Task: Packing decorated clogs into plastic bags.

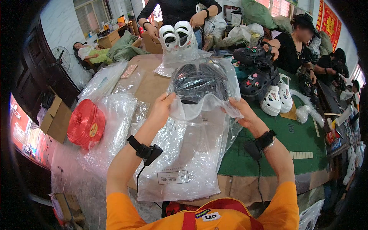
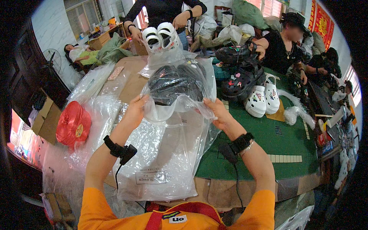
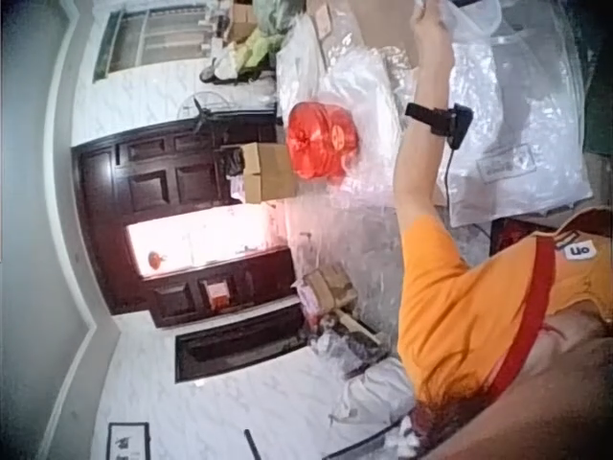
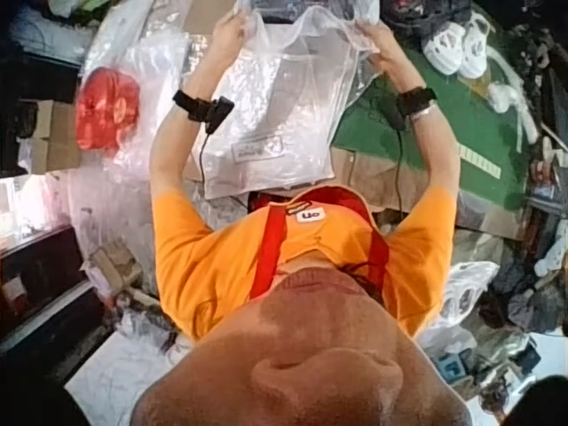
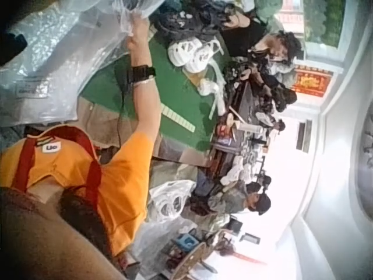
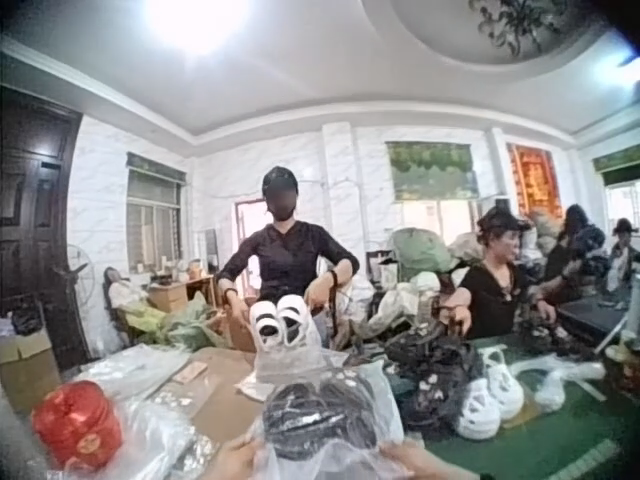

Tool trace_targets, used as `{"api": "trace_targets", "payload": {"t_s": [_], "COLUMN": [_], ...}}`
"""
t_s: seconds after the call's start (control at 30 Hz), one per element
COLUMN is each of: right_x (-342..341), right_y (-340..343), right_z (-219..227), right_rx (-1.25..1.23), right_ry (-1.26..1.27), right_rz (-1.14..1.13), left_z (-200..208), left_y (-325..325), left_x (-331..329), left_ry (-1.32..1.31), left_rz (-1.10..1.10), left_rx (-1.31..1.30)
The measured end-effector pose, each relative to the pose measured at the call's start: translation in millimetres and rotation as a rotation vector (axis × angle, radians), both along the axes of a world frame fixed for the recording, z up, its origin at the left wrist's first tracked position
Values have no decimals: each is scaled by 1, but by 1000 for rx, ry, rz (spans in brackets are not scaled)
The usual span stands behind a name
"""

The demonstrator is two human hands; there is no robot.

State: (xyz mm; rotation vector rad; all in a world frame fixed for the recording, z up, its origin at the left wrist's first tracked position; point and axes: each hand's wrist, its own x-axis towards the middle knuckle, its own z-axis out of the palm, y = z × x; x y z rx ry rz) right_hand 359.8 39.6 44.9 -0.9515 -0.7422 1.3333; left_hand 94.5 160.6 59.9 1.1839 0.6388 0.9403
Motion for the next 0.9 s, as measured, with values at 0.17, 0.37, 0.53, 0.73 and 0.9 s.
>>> {"api": "trace_targets", "payload": {"t_s": [0.17,0.37,0.53,0.73,0.9], "right_x": [17,44,27,37,44], "right_y": [55,124,106,17,-25], "right_z": [-6,-37,-60,-49,-57], "right_rx": [66,146,-276,-289,-277], "right_ry": [8,15,-508,-623,-909], "right_rz": [-23,-153,-87,-28,33], "left_z": [-7,-58,-78,-46,-58], "left_y": [29,84,58,7,-53], "left_x": [20,53,61,25,-7], "left_ry": [-42,254,1016,828,1064], "left_rz": [75,59,-280,-301,-415], "left_rx": [-36,284,620,729,911]}}
